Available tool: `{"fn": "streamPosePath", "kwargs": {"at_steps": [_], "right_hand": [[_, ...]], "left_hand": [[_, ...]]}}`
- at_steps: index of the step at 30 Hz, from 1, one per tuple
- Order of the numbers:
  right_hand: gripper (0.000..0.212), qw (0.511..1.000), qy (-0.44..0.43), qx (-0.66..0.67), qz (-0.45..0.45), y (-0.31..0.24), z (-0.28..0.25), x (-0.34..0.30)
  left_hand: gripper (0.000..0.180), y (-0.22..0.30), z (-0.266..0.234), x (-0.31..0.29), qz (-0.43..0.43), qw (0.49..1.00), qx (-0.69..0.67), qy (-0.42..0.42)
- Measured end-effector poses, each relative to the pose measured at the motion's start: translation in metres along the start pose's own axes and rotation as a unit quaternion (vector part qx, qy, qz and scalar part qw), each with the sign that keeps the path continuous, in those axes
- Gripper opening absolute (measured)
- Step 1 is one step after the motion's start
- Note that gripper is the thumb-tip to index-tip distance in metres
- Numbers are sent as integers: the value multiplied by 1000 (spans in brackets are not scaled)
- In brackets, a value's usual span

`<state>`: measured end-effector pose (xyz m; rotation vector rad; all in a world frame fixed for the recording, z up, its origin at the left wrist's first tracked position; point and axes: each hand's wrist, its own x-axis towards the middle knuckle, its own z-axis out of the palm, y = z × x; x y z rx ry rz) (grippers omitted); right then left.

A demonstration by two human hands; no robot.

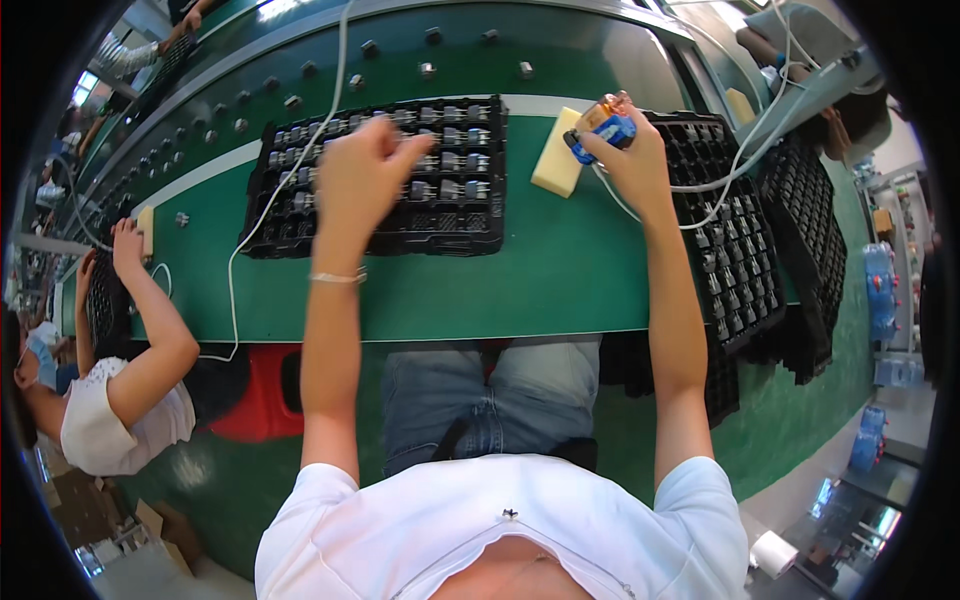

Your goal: The person places a tray of electronic components on the workbench, then tests the components one by one by connecting each to a handheld testing device.

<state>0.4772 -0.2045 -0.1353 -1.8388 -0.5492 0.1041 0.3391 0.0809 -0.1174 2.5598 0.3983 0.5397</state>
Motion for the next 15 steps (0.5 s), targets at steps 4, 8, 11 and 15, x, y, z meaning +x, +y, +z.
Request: {"fn": "streamPosePath", "kwargs": {"at_steps": [4, 8, 11, 15], "right_hand": [[62, 988, 68, -133, -37, -4, 2, 0], [63, 974, 69, -212, -36, -4, 4, -5], [57, 965, 92, -232, -86, 1, 11, -7], [52, 958, 106, -252, -86, 0, 13, -8]], "left_hand": [[49, -52, -52, -28, -124, 959, 253, 20], [45, -87, -53, -37, -130, 958, 256, -15], [42, -91, -47, -36, -120, 961, 248, -8], [36, -92, -51, -29, -148, 943, 299, 9]]}}
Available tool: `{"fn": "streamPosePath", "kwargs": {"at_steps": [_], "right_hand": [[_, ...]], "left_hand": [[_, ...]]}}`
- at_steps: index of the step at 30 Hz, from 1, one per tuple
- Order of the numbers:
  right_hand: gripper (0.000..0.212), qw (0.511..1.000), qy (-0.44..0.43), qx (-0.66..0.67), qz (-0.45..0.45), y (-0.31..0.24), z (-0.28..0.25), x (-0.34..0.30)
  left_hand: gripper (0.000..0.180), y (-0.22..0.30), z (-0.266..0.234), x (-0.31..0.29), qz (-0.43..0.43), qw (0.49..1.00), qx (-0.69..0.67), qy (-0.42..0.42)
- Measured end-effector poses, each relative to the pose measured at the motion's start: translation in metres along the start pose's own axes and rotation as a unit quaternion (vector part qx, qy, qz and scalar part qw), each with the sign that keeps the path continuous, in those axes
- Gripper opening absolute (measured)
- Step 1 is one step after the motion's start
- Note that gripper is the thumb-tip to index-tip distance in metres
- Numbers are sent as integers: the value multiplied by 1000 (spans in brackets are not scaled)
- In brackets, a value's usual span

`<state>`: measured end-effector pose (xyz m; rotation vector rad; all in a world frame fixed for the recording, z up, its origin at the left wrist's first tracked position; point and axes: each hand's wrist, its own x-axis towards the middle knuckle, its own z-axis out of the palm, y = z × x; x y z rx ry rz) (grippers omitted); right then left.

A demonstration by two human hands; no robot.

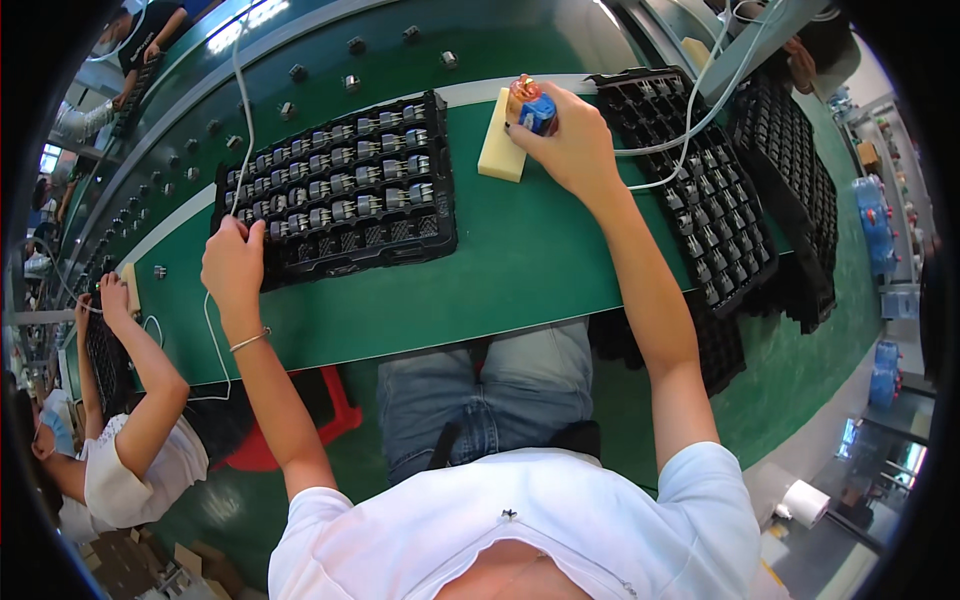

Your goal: The person places a tray of electronic components on the workbench, then tests the components one by one by connecting each to a handheld testing device.

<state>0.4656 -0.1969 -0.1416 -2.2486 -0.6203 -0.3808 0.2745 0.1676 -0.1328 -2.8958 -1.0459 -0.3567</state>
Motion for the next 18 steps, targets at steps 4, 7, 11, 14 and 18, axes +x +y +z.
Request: {"fn": "streamPosePath", "kwargs": {"at_steps": [4, 7, 11, 14, 18], "right_hand": [[52, 1000, -20, 1, 16, -4, -2, 1], [51, 1000, -22, 3, 21, -2, -2, -1], [49, 999, -36, 4, 30, -2, -3, -1], [49, 998, -44, 1, 39, -5, -5, 1], [49, 999, -30, 3, 25, -6, -5, 1]], "left_hand": [[35, -13, 6, 3, 28, 999, 10, -13], [35, -4, 2, -1, 38, 999, 22, -2], [29, 20, -22, -5, 21, 999, 20, 20], [22, 47, -37, -13, 55, 982, -180, 3], [18, 96, -30, -7, 217, 783, -576, -91]]}}
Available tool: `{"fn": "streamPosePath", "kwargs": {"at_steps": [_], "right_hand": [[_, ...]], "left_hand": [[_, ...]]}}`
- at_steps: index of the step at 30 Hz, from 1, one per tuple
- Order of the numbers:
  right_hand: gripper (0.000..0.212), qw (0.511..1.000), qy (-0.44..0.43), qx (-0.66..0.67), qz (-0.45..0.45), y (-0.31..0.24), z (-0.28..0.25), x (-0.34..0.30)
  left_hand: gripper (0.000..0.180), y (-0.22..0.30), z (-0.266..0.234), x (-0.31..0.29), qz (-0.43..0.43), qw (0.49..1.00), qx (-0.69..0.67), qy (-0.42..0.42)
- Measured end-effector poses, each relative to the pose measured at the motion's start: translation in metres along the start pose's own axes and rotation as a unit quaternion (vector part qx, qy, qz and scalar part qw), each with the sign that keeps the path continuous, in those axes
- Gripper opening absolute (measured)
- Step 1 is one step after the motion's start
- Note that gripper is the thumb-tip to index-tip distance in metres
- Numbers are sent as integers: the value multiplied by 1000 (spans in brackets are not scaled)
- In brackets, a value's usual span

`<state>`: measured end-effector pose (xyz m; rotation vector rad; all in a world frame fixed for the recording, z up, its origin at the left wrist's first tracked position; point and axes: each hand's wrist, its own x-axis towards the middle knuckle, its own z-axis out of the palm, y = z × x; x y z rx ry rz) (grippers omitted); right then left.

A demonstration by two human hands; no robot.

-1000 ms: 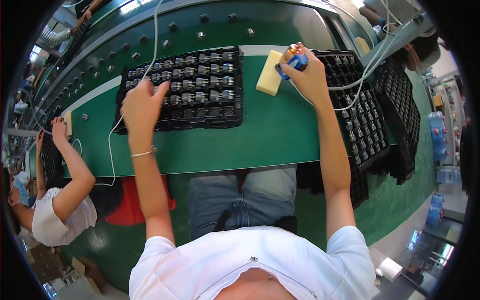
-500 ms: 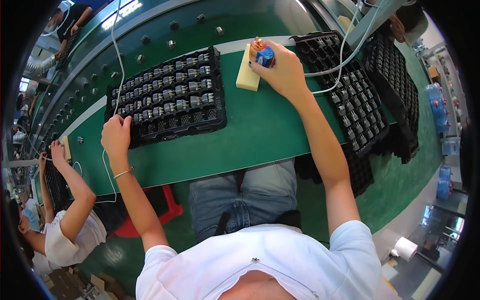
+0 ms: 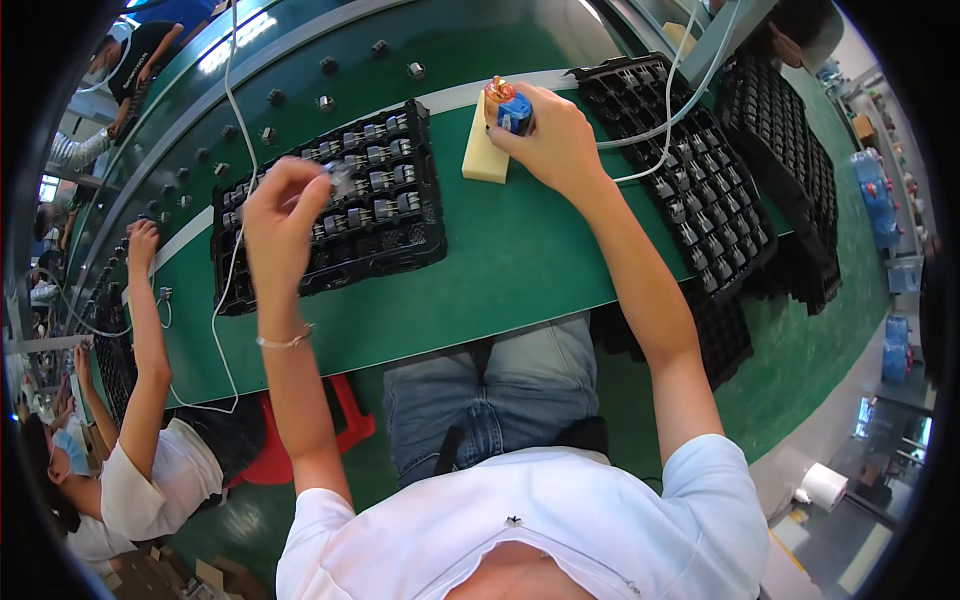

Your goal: The person places a tray of electronic components on the workbench, then tests the components one by one by connecting each to a handheld testing device.

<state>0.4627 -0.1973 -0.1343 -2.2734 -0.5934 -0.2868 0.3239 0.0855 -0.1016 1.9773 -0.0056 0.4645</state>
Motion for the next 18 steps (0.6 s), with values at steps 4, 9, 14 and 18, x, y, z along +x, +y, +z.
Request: {"fn": "streamPosePath", "kwargs": {"at_steps": [4, 9, 14, 18], "right_hand": [[50, 1000, -5, 5, 13, -1, -2, -2], [50, 999, -26, 0, 20, -3, -1, 0], [47, 999, 17, 41, 13, 0, 6, 3], [40, 995, -27, 93, 39, 17, 16, 33]], "left_hand": [[18, 2, 54, 28, -105, 944, -311, -37], [16, -30, 74, 46, -121, 908, -397, -55], [23, -33, 82, 38, -159, 912, -377, -33], [26, -38, 79, 38, -179, 898, -399, -60]]}}
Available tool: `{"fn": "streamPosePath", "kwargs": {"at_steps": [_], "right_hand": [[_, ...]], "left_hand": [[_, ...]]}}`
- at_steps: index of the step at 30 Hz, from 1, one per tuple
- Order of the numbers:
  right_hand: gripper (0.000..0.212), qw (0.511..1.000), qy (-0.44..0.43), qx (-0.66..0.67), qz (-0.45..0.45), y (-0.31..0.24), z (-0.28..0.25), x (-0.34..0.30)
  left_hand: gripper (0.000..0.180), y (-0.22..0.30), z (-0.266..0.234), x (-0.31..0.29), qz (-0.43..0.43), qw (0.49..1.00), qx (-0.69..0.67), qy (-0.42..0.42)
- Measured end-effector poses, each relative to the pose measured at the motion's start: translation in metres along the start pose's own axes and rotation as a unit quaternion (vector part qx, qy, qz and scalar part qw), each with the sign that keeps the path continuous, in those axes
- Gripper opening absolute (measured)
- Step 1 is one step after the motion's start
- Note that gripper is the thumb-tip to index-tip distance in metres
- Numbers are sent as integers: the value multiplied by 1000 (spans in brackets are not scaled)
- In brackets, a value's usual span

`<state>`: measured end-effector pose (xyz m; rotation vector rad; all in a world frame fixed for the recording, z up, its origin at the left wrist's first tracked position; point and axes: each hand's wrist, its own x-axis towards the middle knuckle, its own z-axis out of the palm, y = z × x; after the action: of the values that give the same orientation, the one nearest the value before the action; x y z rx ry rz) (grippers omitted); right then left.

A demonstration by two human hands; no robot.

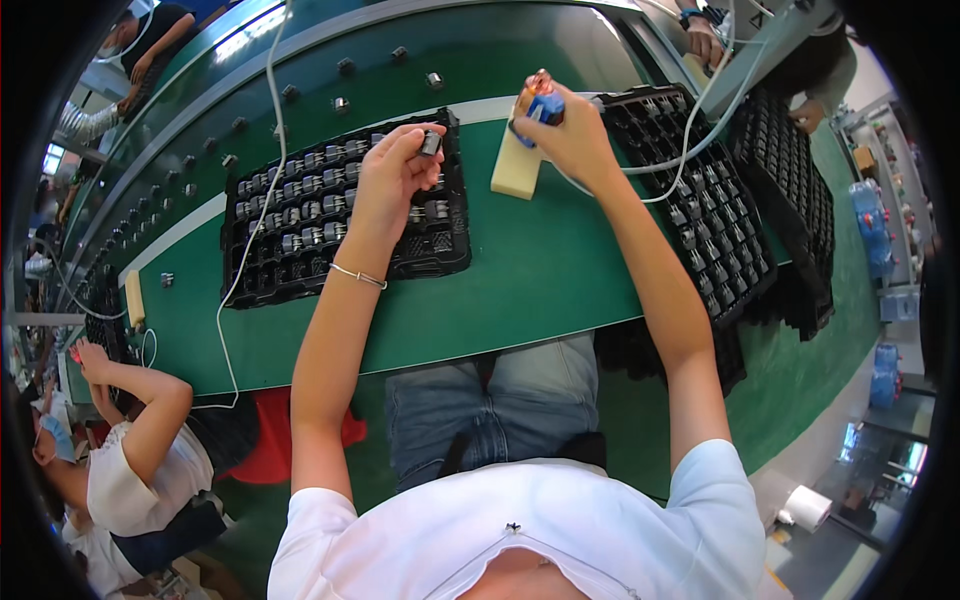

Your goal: The person places a tray of electronic components on the workbench, then tests the components one by one by connecting each to a handheld testing device.

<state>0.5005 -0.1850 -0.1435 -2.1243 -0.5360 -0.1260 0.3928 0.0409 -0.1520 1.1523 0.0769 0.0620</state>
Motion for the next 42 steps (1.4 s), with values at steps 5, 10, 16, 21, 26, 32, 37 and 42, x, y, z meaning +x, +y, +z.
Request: {"fn": "streamPosePath", "kwargs": {"at_steps": [5, 10, 16, 21, 26, 32, 37, 42], "right_hand": [[40, 994, 42, -84, -58, 19, 26, 78], [46, 961, 61, -264, -49, 32, 46, 115], [45, 967, 23, -250, -49, 17, 45, 119], [34, 992, -65, 97, -35, -14, 30, 68], [28, 936, -138, 312, 81, -49, 23, -5], [35, 867, -224, 423, 137, -30, 17, -10], [42, 818, -273, 482, 153, -27, 14, -22], [43, 802, -330, 479, 138, -22, 2, -29]], "left_hand": [[24, -3, -14, 5, -8, 997, -83, 2], [16, -5, -6, 4, -2, 997, -71, 23], [19, -2, -7, 1, 16, 998, -59, 31], [19, 2, -2, -2, 70, 993, 78, 48], [20, 4, 13, -10, 91, 985, 143, 24], [23, 7, 22, -15, 95, 975, 202, 16], [23, 12, 20, -22, 59, 979, 193, -41], [27, 17, 15, -28, 93, 967, 224, -78]]}}
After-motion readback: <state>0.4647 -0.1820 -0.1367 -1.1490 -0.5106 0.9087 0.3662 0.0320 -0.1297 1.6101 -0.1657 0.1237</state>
